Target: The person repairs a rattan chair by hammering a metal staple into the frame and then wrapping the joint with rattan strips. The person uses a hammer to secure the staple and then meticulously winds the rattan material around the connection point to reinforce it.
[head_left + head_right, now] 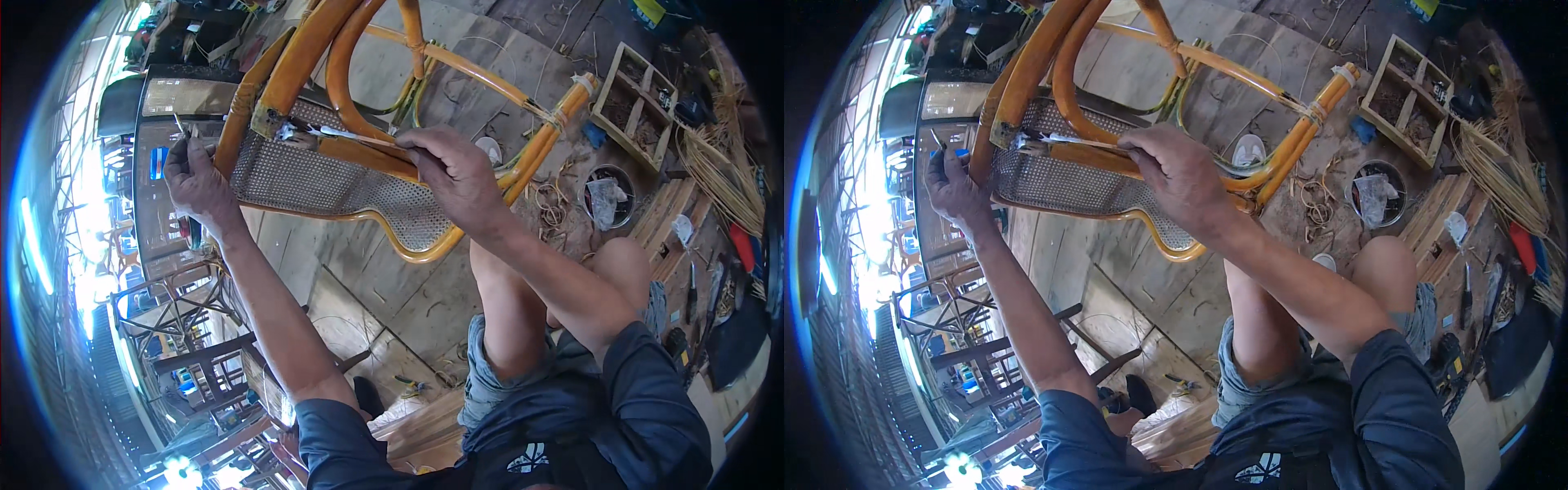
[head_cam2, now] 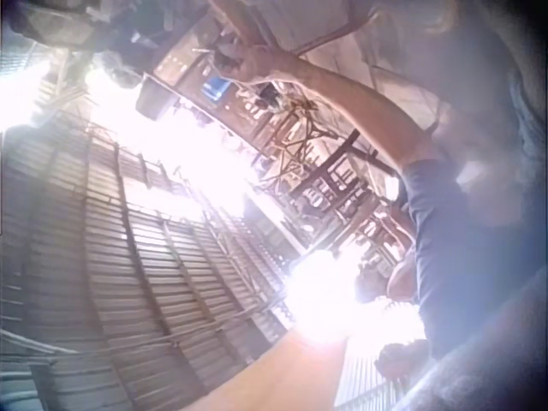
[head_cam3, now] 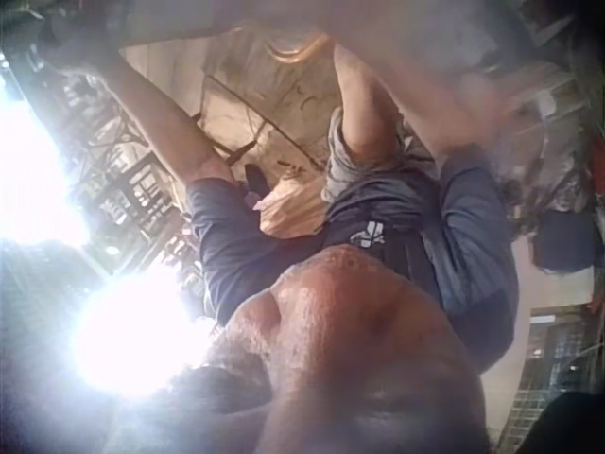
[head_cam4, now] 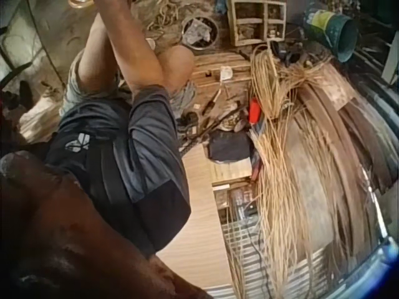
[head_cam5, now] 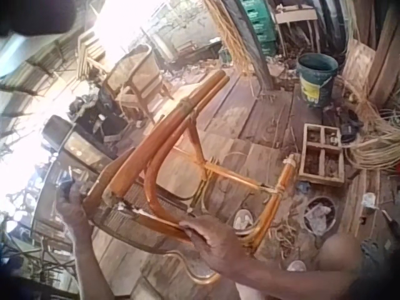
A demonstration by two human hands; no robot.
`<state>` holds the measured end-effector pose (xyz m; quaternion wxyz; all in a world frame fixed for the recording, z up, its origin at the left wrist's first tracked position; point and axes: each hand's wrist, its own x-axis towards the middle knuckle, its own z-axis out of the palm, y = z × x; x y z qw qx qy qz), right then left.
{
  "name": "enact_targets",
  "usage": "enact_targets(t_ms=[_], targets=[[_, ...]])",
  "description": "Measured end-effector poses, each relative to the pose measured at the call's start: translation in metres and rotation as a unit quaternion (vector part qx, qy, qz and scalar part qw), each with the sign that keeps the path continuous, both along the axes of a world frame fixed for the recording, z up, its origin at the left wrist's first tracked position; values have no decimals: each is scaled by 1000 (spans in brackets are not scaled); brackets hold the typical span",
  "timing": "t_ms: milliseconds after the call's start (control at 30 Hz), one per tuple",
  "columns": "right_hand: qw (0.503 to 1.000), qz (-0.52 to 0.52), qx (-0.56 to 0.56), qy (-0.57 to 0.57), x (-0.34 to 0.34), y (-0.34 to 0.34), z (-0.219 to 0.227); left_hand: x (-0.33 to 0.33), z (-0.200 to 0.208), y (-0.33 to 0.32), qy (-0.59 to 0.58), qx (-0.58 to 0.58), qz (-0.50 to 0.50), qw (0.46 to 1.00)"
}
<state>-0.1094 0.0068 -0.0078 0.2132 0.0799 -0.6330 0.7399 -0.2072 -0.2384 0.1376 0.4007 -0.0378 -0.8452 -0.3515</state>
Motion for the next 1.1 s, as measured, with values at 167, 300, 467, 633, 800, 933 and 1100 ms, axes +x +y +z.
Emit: enact_targets(t_ms=[167, 300, 467, 633, 800, 933, 1100], targets=[[998, -10, 50, 20, -3, -5, -5, 2, 0, -2, 11, -17, -3, 1000], [996, -28, 78, 33, -3, -1, -4, 1, -1, 1, 8, -9, -2, 1000], [997, -6, 77, 13, 1, 1, -2, 3, 1, 1, 12, -16, 2, 1000], [998, -5, 52, 24, 2, 1, 0, 5, 1, 9, 13, -39, 13, 999], [998, -8, 44, 37, 5, -9, -1, 7, 3, 7, 9, -29, 9, 999], [1000, 7, 4, 25, 6, -10, -3, 5, 2, 4, 7, -23, 5, 1000], [999, -15, 34, 27, -4, -13, -3, 2, -3, 8, 7, -12, 4, 1000]])
